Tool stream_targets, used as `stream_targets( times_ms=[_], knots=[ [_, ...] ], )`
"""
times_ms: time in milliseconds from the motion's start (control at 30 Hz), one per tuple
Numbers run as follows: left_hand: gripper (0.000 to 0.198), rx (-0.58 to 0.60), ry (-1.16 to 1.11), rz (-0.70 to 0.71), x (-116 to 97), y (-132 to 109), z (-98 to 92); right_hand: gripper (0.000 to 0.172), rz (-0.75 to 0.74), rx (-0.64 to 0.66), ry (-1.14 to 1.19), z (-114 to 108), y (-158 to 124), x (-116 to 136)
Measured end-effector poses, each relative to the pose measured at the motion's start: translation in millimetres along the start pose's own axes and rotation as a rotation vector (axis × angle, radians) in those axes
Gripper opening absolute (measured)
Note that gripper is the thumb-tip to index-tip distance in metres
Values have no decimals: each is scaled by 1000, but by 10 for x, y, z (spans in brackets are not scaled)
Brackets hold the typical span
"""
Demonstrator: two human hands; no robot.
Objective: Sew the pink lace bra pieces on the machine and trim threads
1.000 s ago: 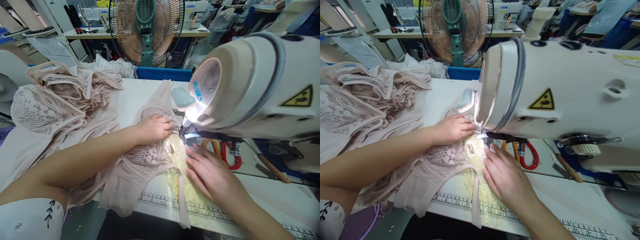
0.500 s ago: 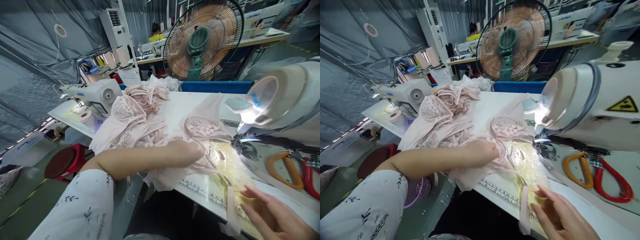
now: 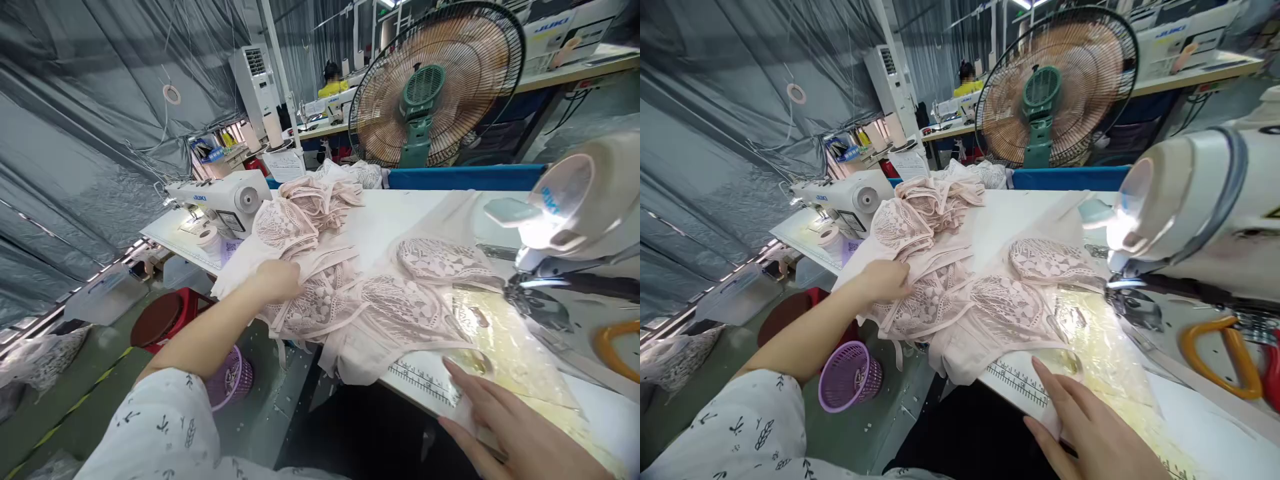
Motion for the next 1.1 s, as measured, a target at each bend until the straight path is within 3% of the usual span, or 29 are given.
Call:
stream_targets(
  times_ms=[100,167,267,300,367,500,633,733,800,900,1000,1100],
  knots=[
    [28,-110,-58,-34,-47,-106,207,61,-96,57,-4,153,412,167],
    [26,-157,-123,-48,-18,-106,251,55,-73,202,-4,322,710,238],
    [30,-207,-258,-45,184,-66,137,19,40,444,-35,580,1097,274],
    [31,-233,-300,-43,294,-53,45,15,66,465,-48,629,1225,274],
    [33,-295,-366,-49,558,-43,-199,23,111,434,-81,689,1495,235],
    [34,-390,-488,-50,1052,-138,-810,20,276,330,-139,775,2030,-31],
    [27,-428,-596,33,1189,-416,-1322,24,389,279,-97,721,2416,-221],
    [23,-383,-453,144,1010,-612,-1465,22,397,206,-36,400,2489,-170],
    [22,-310,-357,226,817,-697,-1436,34,379,119,3,52,2423,-11],
    [20,-198,-306,384,446,-803,-1337,48,326,22,191,-431,2195,436],
    [19,-110,-334,559,-1,-924,-1268,56,151,3,317,-703,1915,1032],
    [15,-53,-319,663,-421,-1045,-1235,45,23,-89,263,-876,1626,1392]
  ],
)
Point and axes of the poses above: each hand's wrist, its own y-axis towards the middle knuckle, its own z-axis out of the palm, x = y × z, the point moved 7 cm from there along y, towards the middle knuckle, and after that the axes turned 1 degree about -x, right-handed, at the moved point
